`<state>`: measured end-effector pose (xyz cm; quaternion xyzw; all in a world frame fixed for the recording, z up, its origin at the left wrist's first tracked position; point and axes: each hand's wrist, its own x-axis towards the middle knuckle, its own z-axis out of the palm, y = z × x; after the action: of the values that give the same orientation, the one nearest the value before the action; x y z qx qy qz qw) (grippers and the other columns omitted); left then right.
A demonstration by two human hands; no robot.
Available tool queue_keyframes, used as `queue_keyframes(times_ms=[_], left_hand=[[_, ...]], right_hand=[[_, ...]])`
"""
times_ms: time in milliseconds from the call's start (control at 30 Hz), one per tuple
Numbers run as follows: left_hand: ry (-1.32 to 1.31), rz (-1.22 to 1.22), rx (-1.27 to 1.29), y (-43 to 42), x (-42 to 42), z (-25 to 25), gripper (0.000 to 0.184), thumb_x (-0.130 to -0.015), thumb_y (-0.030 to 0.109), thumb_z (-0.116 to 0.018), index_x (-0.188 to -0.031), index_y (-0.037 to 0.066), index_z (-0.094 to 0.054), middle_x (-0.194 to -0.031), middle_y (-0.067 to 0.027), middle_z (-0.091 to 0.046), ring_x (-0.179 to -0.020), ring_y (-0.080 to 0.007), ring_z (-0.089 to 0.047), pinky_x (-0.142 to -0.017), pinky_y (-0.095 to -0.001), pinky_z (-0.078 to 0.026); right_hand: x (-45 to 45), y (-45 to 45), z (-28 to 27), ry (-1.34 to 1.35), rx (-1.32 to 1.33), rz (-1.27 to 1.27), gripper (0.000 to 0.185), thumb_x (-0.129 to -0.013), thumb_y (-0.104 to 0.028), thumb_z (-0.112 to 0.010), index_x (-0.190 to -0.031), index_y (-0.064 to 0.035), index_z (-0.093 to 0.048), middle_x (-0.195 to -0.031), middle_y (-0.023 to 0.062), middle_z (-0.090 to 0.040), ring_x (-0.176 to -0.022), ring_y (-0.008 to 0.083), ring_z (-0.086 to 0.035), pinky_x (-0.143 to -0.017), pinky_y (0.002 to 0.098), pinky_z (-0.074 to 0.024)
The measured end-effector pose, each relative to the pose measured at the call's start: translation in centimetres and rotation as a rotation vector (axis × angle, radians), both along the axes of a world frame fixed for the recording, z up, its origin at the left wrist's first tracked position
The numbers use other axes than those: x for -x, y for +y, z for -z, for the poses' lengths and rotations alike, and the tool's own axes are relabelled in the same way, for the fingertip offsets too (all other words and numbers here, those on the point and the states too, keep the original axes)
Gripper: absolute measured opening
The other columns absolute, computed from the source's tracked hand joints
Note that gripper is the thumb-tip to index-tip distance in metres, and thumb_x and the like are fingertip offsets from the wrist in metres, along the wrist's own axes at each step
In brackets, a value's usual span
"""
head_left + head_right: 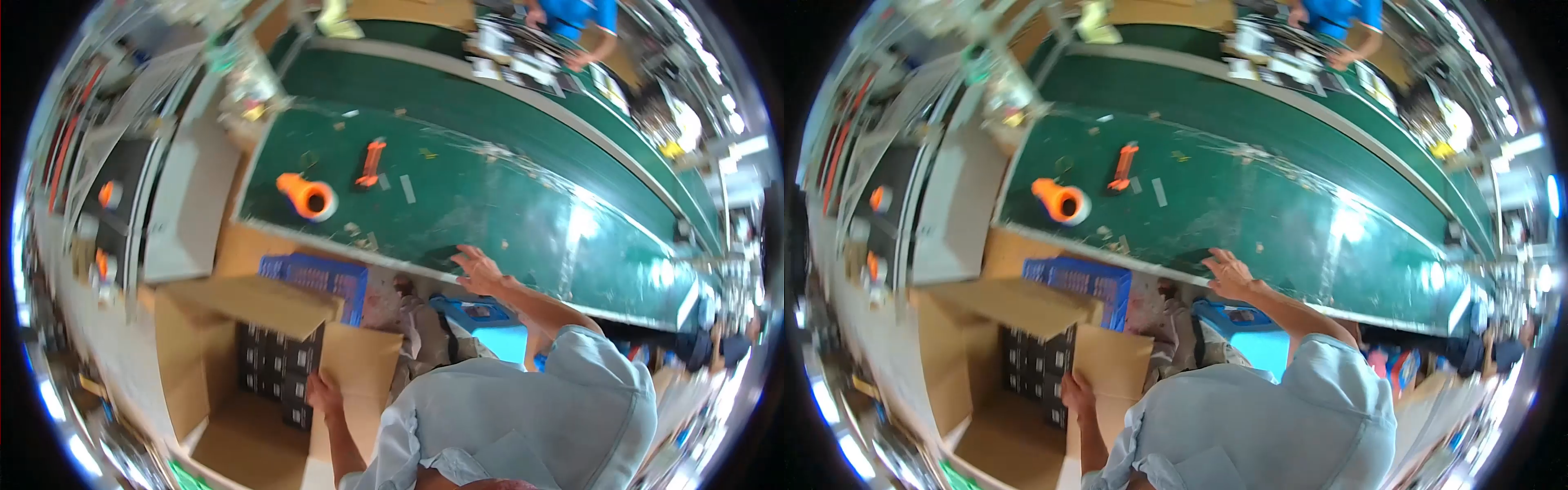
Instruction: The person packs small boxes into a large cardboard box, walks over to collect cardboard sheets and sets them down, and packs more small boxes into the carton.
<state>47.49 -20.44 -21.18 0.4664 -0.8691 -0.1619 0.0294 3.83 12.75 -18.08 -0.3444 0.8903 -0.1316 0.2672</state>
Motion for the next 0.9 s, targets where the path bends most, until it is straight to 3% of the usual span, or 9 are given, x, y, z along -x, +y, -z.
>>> queue_keyframes(times_ms=[33,100,267,367,500,900], left_hand=[[0.032,0.148,0.042,-0.3,-0.6,0.4,0.047,-0.101,0.044,-0.062,-0.123,0.003,-0.064,-0.108,-0.0231,-0.069,-0.096,-0.0474,-0.066,-0.084,-0.0541,-0.055],[0.079,0.216,-0.159,-0.5,-0.1,-1.8,0.059,-0.099,0.049,-0.065,-0.129,-0.001,-0.06,-0.112,-0.0239,-0.068,-0.097,-0.0479,-0.067,-0.083,-0.0539,-0.055],[0.059,0.353,-0.021,-2.0,-2.2,2.0,0.058,-0.1,0.045,-0.066,-0.131,-0.003,-0.06,-0.113,-0.0239,-0.07,-0.1,-0.0477,-0.067,-0.085,-0.0539,-0.055],[0.085,0.446,-0.012,-1.8,-2.0,2.4,0.058,-0.1,0.045,-0.066,-0.131,-0.003,-0.061,-0.112,-0.0241,-0.07,-0.1,-0.0476,-0.067,-0.085,-0.0537,-0.055],[0.134,0.529,-0.003,-1.4,-1.7,2.5,0.057,-0.099,0.045,-0.067,-0.131,-0.003,-0.061,-0.112,-0.0242,-0.07,-0.1,-0.0475,-0.068,-0.084,-0.0535,-0.055],[0.2,0.448,0.087,0.0,-1.4,1.4,0.056,-0.099,0.044,-0.068,-0.13,-0.002,-0.063,-0.11,-0.0248,-0.071,-0.1,-0.0472,-0.068,-0.083,-0.0529,-0.055]], right_hand=[[-0.2,1.6,0.2,-0.039,-0.055,0.013,0.069,-0.086,-0.022,-0.077,-0.15,-0.0127,-0.052,-0.165,0.0203,-0.034,-0.152,0.0423,-0.034,-0.112,0.052,-0.0475],[-1.5,4.4,-0.1,-0.019,-0.083,0.121,0.075,-0.085,-0.022,-0.078,-0.154,-0.0145,-0.049,-0.167,0.0203,-0.029,-0.154,0.043,-0.03,-0.113,0.0526,-0.0473],[-5.9,11.7,0.4,0.001,-0.232,0.346,0.097,-0.079,-0.027,-0.082,-0.163,-0.0199,-0.035,-0.172,0.0211,-0.018,-0.156,0.0492,-0.02,-0.112,0.0568,-0.0468],[-8.0,12.9,0.0,0.081,-0.383,0.236,0.114,-0.074,-0.042,-0.087,-0.168,-0.0236,-0.024,-0.174,0.0233,-0.011,-0.156,0.0557,-0.015,-0.104,0.0608,-0.0483],[-8.0,12.3,0.2,0.027,-0.445,0.233,0.124,-0.073,-0.05,-0.088,-0.17,-0.0248,-0.016,-0.175,0.0235,-0.002,-0.155,0.0581,-0.014,-0.101,0.0645,-0.0484],[-9.3,11.5,-0.1,-0.012,-0.564,0.229,0.134,-0.07,-0.048,-0.089,-0.171,-0.0241,-0.005,-0.175,0.0262,0.004,-0.155,0.0605,-0.011,-0.102,0.063,-0.0492]])
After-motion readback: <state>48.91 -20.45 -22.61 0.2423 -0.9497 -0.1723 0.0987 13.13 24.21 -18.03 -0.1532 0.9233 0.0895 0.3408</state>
